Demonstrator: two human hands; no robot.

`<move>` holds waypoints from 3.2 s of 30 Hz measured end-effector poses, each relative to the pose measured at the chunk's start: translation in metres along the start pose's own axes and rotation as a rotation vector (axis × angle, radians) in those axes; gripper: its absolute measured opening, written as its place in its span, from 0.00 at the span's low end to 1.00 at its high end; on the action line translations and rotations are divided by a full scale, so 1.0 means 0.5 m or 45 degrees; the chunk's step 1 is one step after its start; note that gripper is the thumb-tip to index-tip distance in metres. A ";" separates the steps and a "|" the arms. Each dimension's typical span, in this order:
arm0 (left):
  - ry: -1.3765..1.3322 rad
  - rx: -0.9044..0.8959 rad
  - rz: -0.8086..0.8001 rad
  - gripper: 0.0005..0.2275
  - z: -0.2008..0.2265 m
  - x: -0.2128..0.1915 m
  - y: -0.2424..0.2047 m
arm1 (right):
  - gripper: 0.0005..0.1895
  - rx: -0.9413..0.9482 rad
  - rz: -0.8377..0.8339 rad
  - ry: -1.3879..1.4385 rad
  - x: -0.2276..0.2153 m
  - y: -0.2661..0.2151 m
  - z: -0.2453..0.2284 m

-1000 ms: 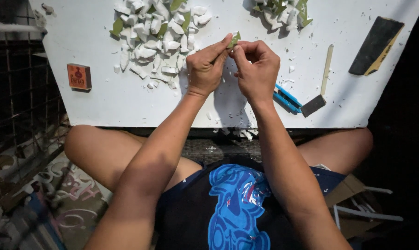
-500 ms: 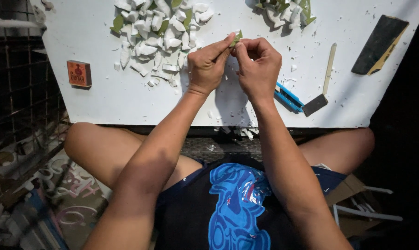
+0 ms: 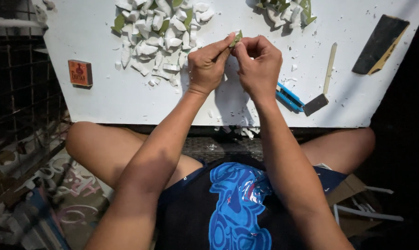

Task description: Trimming and shaping small pieces of foam using a utility knife on a flat surface.

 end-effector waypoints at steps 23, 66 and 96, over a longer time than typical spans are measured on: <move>0.013 0.022 -0.032 0.14 -0.004 0.005 -0.001 | 0.05 0.169 -0.024 0.159 -0.009 0.006 0.018; 0.015 0.031 -0.045 0.15 0.002 0.003 0.000 | 0.05 -0.121 0.045 -0.299 -0.010 0.002 -0.026; 0.004 -0.013 -0.135 0.12 0.021 0.001 0.011 | 0.09 -0.540 -0.115 -0.430 0.008 -0.014 -0.099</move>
Point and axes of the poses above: each hand's wrist, its own y-axis towards the middle knuckle, its own x-axis out of the palm, z = x × y, the point moved 10 cm from there along y, towards the middle knuckle, and after that the axes turned 5 degrees about x, right-handed, at the moved point
